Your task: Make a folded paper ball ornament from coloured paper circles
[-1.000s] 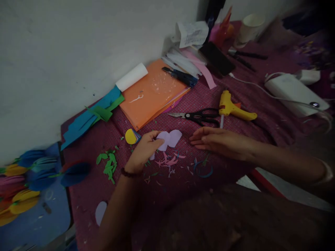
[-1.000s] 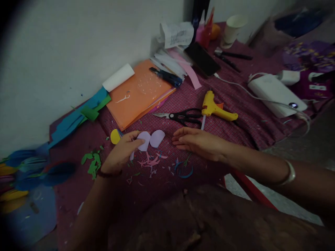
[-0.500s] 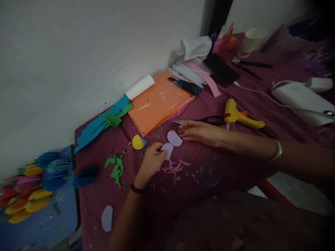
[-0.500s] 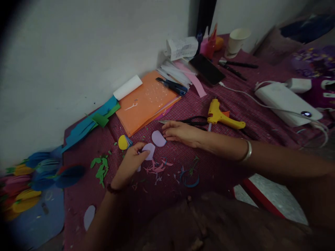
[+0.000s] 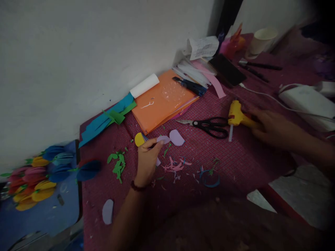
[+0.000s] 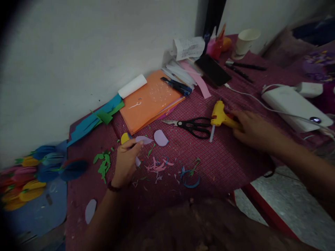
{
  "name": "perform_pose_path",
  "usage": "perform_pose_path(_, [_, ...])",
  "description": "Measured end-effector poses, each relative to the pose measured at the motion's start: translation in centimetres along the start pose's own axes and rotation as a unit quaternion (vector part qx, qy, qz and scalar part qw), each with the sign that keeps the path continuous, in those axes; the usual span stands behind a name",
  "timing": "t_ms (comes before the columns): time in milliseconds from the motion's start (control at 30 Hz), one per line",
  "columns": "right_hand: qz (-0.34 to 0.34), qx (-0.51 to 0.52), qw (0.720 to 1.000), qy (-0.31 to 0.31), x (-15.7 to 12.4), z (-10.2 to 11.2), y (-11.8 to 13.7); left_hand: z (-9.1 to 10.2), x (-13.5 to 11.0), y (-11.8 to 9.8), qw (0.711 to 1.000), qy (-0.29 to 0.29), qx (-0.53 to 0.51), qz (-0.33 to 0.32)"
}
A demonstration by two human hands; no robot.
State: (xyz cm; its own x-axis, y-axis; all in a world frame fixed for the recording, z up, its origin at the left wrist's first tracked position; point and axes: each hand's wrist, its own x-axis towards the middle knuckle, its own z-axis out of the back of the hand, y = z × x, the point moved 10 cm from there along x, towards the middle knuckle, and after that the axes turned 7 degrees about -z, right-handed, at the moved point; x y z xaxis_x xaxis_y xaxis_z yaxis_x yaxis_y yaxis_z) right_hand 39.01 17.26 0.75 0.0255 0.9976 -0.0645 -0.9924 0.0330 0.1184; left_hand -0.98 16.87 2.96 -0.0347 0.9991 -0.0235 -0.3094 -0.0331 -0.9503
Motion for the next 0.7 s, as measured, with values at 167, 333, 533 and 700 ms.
perform_pose_path(167, [-0.03,-0.072,0.997,-0.014,-0.5,-0.6,0.5,0.5,-1.3,-1.7,0.993,-0.042,0.013,-0.11])
perform_pose_path(333, [-0.023,-0.088,0.996,-0.024,0.5,0.0,1.8,0.6,-2.2,-0.6,0.985,-0.037,0.047,-0.161])
perform_pose_path(533, [0.014,-0.075,0.996,-0.041,1.2,0.7,2.1,0.2,-2.0,1.1,0.987,-0.023,0.056,-0.15])
perform_pose_path(700, [-0.13,0.081,0.972,-0.18,-0.3,7.4,-0.1,0.6,-2.2,1.5,0.986,-0.046,0.061,-0.148])
